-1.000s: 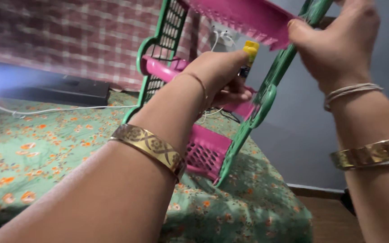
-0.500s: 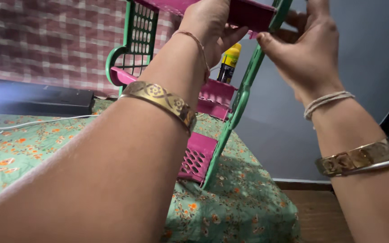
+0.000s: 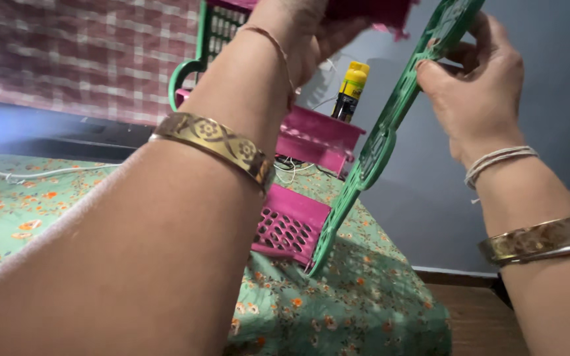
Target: The person assembles a three-tier plastic organizer by inserting pink shelves into green side frames. They align and press the shelves into place, then attach the second side frame to complete the structure.
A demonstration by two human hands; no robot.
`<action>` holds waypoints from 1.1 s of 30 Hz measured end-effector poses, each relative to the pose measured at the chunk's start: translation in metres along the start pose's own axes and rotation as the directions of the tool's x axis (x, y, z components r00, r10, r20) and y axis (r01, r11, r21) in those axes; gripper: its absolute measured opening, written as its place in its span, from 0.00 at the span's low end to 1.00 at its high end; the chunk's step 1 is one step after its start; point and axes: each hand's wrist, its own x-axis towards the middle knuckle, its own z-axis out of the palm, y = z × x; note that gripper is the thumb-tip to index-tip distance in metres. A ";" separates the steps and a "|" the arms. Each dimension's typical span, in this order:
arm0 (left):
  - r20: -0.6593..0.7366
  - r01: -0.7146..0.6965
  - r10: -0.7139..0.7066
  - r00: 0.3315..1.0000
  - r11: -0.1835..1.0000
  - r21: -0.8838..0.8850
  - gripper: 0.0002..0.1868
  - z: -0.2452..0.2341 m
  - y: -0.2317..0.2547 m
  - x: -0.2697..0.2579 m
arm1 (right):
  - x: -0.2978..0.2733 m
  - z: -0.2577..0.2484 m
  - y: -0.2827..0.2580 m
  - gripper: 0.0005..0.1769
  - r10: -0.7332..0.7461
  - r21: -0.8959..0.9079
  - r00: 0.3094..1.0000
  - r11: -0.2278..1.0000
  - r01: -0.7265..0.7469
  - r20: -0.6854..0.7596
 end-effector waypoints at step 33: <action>-0.662 0.209 0.638 0.394 0.639 0.740 0.34 -0.025 -0.048 -0.164 | -0.054 0.029 0.015 0.23 0.215 0.342 0.975 0.913 -0.221 0.055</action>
